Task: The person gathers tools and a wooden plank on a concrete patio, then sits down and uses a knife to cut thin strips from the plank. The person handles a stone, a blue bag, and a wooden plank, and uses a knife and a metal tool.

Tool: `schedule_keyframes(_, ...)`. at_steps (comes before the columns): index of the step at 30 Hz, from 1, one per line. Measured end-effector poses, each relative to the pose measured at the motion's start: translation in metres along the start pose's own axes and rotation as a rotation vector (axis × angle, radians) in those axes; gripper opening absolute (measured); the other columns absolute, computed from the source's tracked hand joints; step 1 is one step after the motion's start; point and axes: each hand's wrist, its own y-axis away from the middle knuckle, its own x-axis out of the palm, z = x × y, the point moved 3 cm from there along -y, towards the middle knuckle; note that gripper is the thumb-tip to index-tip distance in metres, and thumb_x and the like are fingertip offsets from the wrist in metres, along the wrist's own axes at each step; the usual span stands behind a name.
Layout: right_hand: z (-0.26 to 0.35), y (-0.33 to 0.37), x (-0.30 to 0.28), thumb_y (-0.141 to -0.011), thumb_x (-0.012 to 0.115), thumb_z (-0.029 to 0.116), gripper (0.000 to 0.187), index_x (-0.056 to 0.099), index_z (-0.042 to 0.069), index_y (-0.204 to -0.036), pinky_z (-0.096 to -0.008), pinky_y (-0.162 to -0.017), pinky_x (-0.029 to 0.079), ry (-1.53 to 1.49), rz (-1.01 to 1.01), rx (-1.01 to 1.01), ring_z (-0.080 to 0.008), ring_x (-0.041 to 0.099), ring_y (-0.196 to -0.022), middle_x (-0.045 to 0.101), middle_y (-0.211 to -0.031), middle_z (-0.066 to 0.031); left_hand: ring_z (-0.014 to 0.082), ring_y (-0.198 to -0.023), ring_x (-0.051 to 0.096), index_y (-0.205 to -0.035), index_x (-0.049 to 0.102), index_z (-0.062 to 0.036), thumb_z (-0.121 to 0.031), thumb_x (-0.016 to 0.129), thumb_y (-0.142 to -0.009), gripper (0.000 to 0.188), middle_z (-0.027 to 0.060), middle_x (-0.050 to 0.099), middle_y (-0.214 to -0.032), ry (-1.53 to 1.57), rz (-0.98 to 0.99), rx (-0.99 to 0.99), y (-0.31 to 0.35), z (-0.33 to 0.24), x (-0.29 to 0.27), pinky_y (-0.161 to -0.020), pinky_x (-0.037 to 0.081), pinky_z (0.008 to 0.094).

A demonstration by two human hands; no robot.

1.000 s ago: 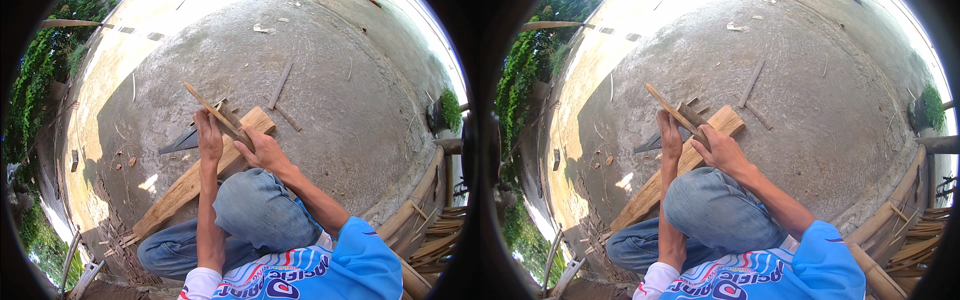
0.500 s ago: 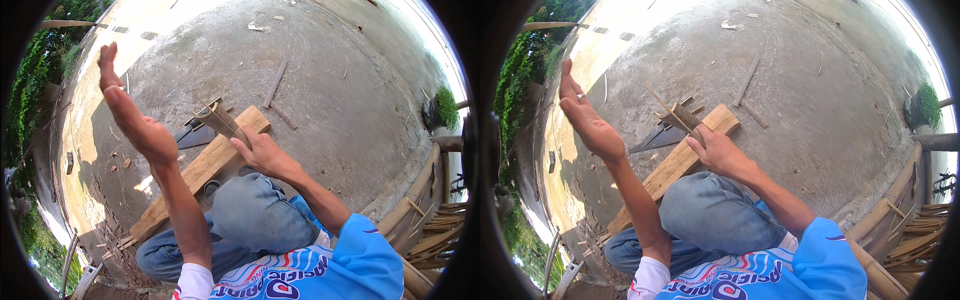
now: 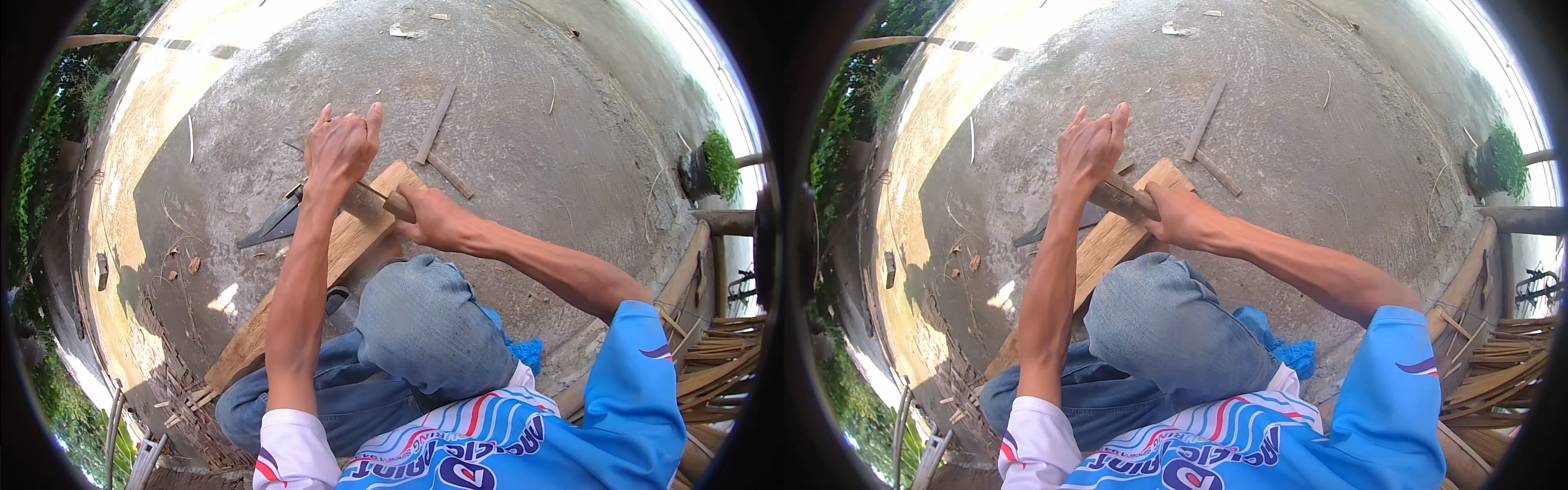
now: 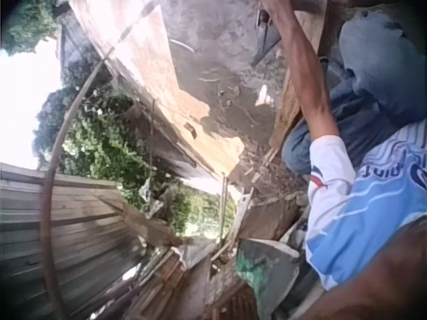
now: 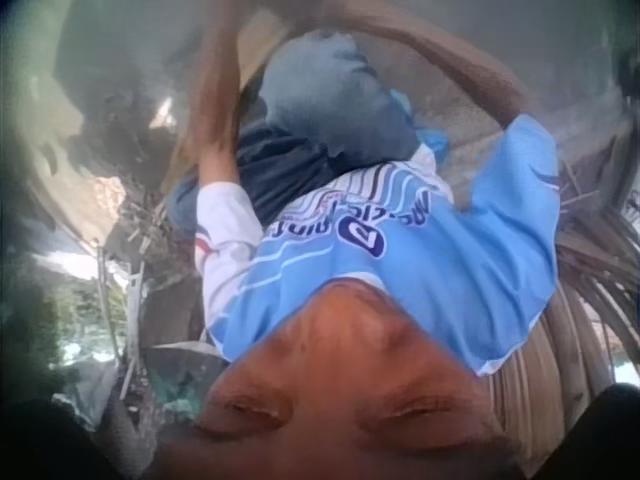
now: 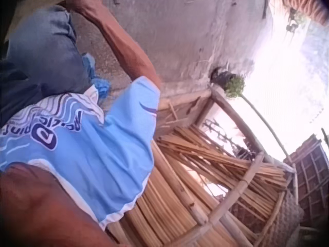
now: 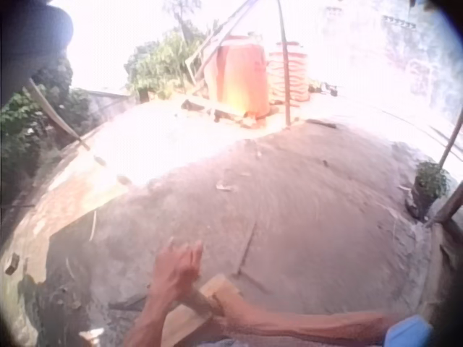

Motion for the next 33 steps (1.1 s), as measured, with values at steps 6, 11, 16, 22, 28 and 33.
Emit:
schedule_keyframes(6,-0.044,-0.008,-0.029,-0.087,0.066,0.017,0.032,0.049,-0.002,-0.107,-0.0478,-0.062,0.055,0.192,-0.015,-0.136,-0.0386,0.069,-0.072,0.068,-0.084,-0.0246,0.0360,-0.080,0.067,-0.071,0.072,-0.0040,-0.047,0.024,-0.106,0.074,0.0198,0.067,-0.071,-0.102,0.040,0.036,-0.013,-0.011,0.017,-0.117,0.032,0.0462)
schedule_keyframes(11,-0.101,0.023,0.052,-0.087,0.062,0.019,0.039,0.053,-0.003,-0.118,-0.0386,-0.049,0.052,-0.289,0.111,0.169,-0.0255,0.064,-0.057,0.064,-0.076,-0.0190,0.0381,-0.081,0.067,-0.075,0.074,-0.0053,-0.049,0.029,-0.105,0.070,0.0188,0.069,-0.074,-0.086,0.006,-0.006,-0.025,-0.004,0.023,-0.116,0.032,0.0475)
schedule_keyframes(16,-0.172,0.060,0.129,-0.087,0.066,0.022,0.037,0.055,0.000,-0.114,-0.0355,-0.049,0.049,-0.469,0.078,0.337,-0.0203,0.060,-0.056,0.062,-0.076,-0.0117,0.0356,-0.092,0.069,-0.089,0.078,-0.0081,-0.059,0.034,-0.100,0.068,0.0163,0.073,-0.082,0.098,0.038,-0.288,-0.027,-0.005,0.000,-0.100,0.044,0.0480)
schedule_keyframes(22,-0.172,0.064,0.117,-0.090,0.067,0.024,0.029,0.055,0.003,-0.107,-0.0296,-0.045,0.046,-0.804,0.006,0.569,-0.0118,0.055,-0.053,0.056,-0.075,-0.0038,0.0228,-0.087,0.068,-0.089,0.078,-0.0089,-0.070,0.045,-0.093,0.070,0.0079,0.072,-0.075,0.192,0.189,-0.609,0.031,0.046,-0.029,-0.082,0.049,0.0391)
schedule_keyframes(28,-0.169,0.048,0.098,-0.092,0.066,0.024,0.026,0.054,0.002,-0.099,-0.0310,-0.043,0.047,-0.891,-0.251,0.610,-0.0121,0.055,-0.050,0.054,-0.069,-0.0026,0.0159,-0.085,0.063,-0.096,0.070,0.0034,-0.021,0.079,-0.085,0.028,0.0106,0.070,-0.097,0.598,-0.032,-0.168,0.077,0.042,-0.023,-0.076,0.050,0.0315)
schedule_keyframes(33,-0.129,0.041,0.086,-0.093,0.066,0.029,0.030,0.054,0.002,-0.100,-0.0294,-0.046,0.047,-0.900,-0.272,0.464,-0.0107,0.055,-0.052,0.056,-0.070,-0.0021,0.0177,-0.090,0.065,-0.100,0.070,0.0030,-0.011,0.078,-0.084,0.023,0.0077,0.067,-0.110,0.623,-0.159,-0.194,0.089,0.059,-0.006,-0.077,0.054,0.0310)
